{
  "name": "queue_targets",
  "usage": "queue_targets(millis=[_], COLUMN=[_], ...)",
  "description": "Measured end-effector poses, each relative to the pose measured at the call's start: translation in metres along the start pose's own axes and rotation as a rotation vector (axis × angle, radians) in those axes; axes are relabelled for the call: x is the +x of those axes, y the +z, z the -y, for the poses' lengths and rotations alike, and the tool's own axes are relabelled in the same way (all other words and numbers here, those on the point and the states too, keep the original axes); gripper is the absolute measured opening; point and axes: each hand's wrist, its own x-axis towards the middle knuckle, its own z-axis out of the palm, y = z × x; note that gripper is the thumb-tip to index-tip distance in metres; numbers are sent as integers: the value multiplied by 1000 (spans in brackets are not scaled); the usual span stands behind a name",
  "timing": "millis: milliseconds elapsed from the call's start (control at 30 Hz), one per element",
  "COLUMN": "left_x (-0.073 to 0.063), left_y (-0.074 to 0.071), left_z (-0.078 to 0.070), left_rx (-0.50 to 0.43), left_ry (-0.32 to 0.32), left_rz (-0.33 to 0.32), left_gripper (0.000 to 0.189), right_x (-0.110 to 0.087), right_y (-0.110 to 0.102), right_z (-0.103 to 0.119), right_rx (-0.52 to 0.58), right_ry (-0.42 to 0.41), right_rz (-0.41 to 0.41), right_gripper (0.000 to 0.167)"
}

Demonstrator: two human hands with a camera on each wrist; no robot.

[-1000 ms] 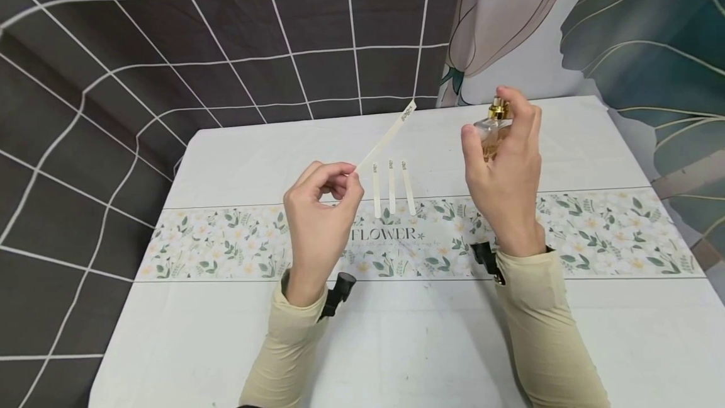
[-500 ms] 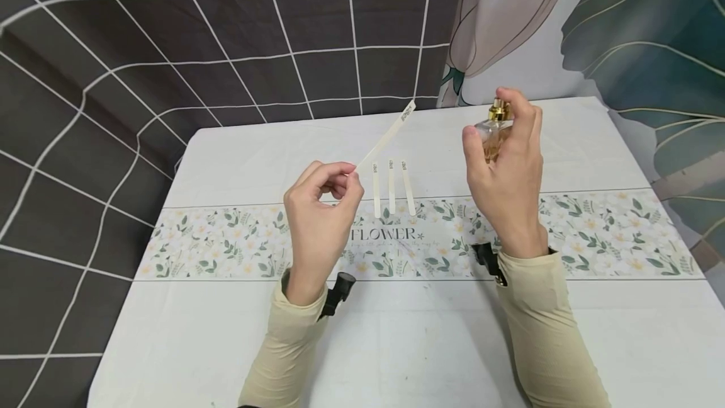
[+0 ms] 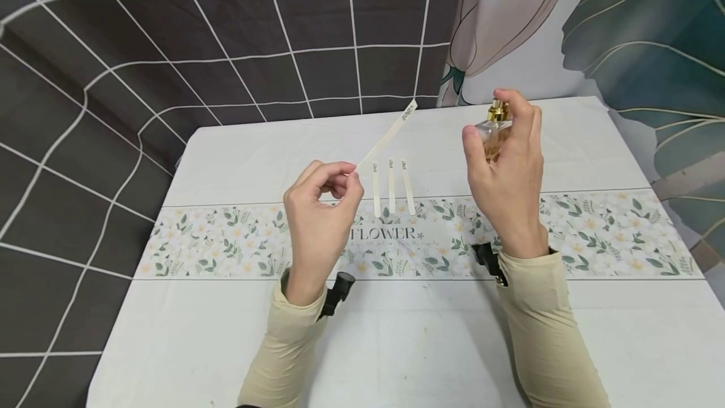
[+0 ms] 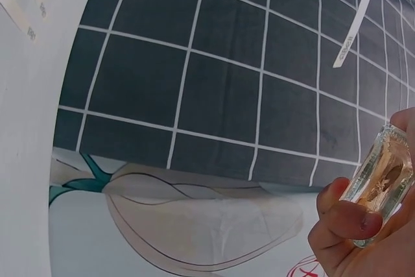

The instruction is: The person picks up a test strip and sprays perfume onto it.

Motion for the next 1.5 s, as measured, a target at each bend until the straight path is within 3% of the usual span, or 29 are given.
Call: queue_targets(millis=[1067, 1500], left_x=[-2, -2], left_y=[1, 2], left_z=[-3, -3], left_rx=[-16, -14], left_ry=[0, 4], left_rz=[9, 17], left_gripper=[12, 12], right_x=[0, 1], right_y=[-2, -2], right_z=[-2, -2], right_rx=[47, 84], right_ry=[6, -28], right_rz=[-38, -30], right_gripper=[45, 49])
